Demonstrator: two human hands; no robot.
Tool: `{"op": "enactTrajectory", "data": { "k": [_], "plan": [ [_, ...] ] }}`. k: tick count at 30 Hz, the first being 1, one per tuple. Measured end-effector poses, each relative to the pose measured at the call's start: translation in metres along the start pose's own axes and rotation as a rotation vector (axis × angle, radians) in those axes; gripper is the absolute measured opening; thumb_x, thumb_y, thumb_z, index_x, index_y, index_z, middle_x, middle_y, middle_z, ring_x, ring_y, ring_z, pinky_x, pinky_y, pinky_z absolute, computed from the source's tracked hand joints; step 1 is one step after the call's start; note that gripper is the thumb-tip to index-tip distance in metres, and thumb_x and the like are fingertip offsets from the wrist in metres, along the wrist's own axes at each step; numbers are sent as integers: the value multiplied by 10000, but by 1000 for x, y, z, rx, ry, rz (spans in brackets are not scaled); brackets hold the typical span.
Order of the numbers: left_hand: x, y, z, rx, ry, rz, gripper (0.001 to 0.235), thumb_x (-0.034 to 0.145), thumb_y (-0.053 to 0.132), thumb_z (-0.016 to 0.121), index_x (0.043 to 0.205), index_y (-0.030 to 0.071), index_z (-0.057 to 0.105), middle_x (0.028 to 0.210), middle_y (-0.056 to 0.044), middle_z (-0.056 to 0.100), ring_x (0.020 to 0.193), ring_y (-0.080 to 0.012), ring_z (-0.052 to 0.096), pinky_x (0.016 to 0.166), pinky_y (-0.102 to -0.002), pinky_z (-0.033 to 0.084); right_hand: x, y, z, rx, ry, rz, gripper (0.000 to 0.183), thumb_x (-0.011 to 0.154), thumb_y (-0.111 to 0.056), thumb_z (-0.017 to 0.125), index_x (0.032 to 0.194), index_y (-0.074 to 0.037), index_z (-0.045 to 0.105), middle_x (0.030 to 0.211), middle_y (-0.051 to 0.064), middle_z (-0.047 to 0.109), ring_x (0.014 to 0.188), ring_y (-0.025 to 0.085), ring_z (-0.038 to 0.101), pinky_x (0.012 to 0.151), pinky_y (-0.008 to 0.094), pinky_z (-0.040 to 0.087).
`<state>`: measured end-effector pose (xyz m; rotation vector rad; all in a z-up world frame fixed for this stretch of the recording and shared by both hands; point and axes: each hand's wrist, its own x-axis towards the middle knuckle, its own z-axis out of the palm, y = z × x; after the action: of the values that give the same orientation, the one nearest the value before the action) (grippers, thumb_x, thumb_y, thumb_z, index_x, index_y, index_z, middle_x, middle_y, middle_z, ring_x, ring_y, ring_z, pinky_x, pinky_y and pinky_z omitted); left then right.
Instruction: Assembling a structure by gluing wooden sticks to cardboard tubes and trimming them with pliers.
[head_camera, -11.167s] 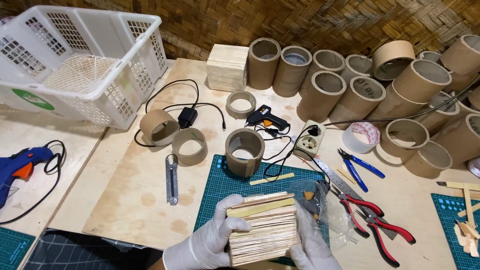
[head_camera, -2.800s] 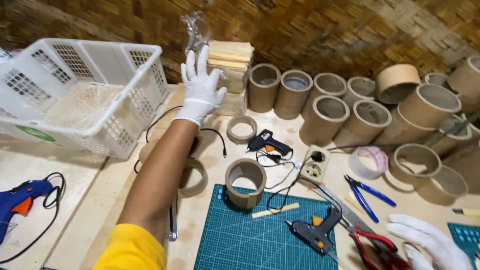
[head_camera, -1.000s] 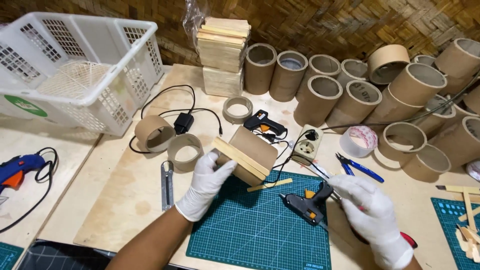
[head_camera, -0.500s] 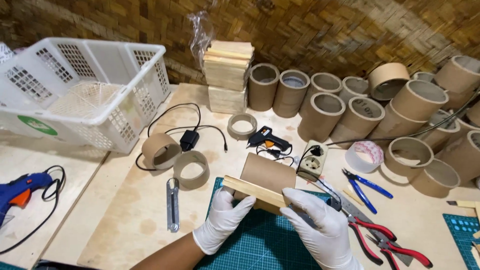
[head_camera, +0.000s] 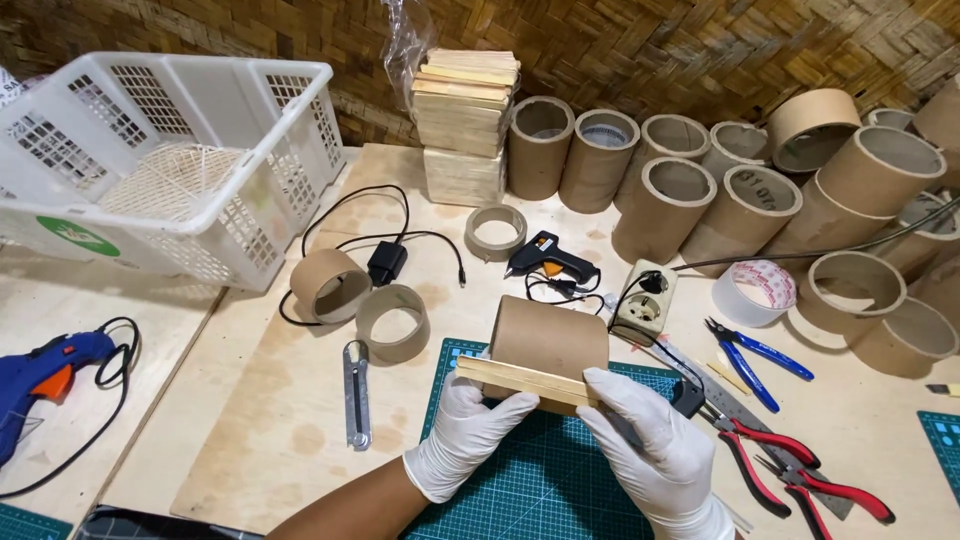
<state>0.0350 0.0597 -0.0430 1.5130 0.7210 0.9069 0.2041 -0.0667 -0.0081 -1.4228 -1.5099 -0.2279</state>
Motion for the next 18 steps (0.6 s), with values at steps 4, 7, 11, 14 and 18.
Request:
{"op": "enactTrajectory", "data": {
  "k": [4,7,11,14,18],
  "plan": [
    [2,9,1,58,2,233,418,848,280,814,1170,40,701,1057,-99,771,964,-226,749,898,-343,632,-2,5,4,-41,33,-63,361,858,-68,805,1203,-42,703,1192,92,757,1029,190,773,1058,323,597],
    [1,8,-1,36,-7,254,531,859,292,804,1285,29,626,1138,-112,741,1030,-241,732,933,-354,616,-6,9,8,-52,41,-89,367,864,-84,808,1212,-45,697,1197,86,755,1035,185,771,1041,303,597],
    [7,11,-5,113,51,295,339,791,313,870,809,82,623,819,-43,589,754,-187,595,659,-310,527,-12,15,18,72,49,55,407,821,-62,835,1205,-40,701,1187,123,753,1025,183,767,1044,300,606],
    [5,13,-6,173,86,458,347,786,293,882,787,89,601,784,-24,557,765,-194,552,678,-328,482,-20,13,20,221,49,196,420,812,-16,820,1215,-30,701,1198,130,745,1030,160,752,1033,270,615],
    [11,21,-10,314,42,712,297,836,333,840,910,85,696,933,-67,703,868,-245,693,869,-419,515,-31,25,30,520,94,375,361,802,78,781,1145,-14,715,1172,139,723,1093,210,724,1035,314,619]
  ]
}}
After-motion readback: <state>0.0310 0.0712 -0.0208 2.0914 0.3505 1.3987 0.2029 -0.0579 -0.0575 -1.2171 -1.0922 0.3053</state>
